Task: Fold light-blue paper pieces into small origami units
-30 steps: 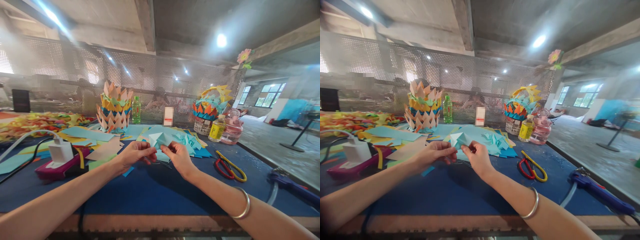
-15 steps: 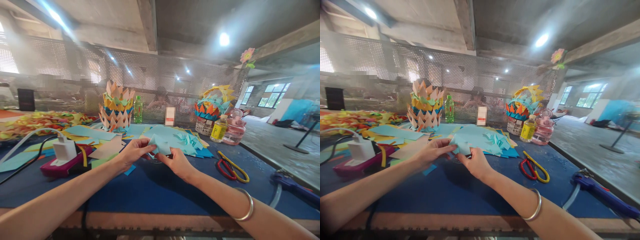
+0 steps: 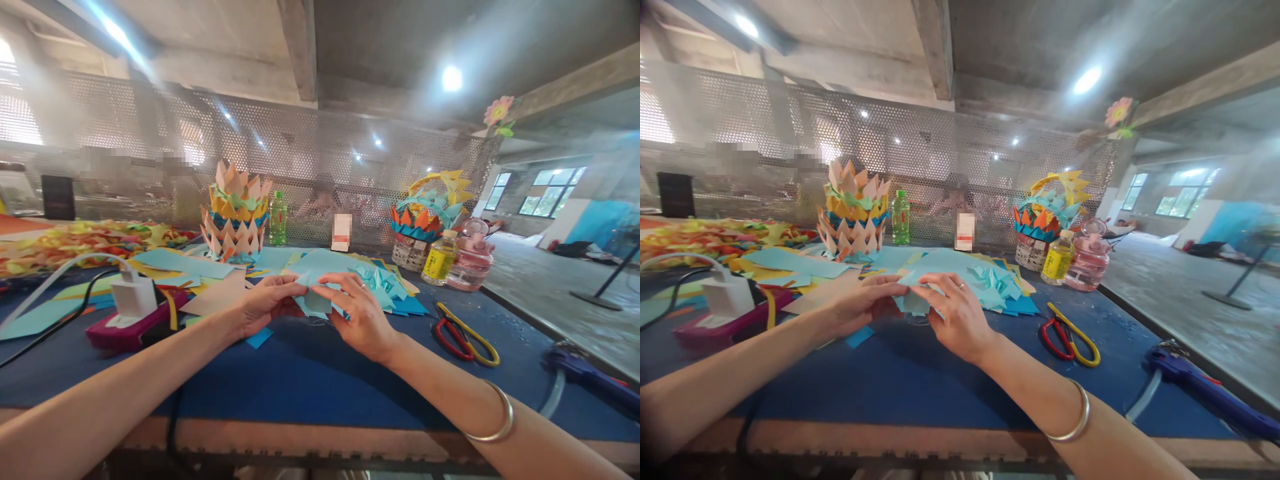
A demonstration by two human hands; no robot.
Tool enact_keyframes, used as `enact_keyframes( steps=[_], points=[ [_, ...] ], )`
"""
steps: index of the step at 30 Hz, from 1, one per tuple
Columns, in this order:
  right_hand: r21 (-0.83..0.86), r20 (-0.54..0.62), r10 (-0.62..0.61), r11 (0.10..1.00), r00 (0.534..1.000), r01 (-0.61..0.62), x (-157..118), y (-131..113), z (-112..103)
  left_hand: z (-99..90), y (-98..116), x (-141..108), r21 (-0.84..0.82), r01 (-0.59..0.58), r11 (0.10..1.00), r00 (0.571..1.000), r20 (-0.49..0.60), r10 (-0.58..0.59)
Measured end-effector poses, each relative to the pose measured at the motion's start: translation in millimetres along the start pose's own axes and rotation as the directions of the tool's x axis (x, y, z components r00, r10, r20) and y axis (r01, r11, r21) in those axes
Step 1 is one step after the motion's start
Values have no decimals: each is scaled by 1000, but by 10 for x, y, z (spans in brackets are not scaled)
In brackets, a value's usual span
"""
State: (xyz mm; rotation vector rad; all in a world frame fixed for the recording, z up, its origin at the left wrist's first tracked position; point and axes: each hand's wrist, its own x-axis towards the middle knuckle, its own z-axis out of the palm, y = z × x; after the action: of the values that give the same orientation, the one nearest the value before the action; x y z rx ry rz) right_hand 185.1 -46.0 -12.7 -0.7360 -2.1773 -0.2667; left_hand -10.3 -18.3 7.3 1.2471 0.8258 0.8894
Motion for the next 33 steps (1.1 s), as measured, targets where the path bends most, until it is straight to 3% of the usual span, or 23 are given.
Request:
enact_keyframes(
  steps=[4,10,17,26,33],
  points=[
    [-85,40,-100,991,994,103,0,32,5,-26,-26,15,39,-12,999,1000,18,11],
    [-96,79,-117,988,990,124,2,32,2,-74,-76,44,85,-42,995,998,57,37],
    [108,51,-37,994,998,31,8,29,-18,-39,-60,31,116,-65,991,997,37,61],
    [52,71,-113,993,991,109,34,89,-29,-69,-98,53,129,-57,990,998,-13,59],
    [128,9,-8,992,1000,7,17,49,46,-25,-99,26,85,-6,996,1000,21,4]
  ],
)
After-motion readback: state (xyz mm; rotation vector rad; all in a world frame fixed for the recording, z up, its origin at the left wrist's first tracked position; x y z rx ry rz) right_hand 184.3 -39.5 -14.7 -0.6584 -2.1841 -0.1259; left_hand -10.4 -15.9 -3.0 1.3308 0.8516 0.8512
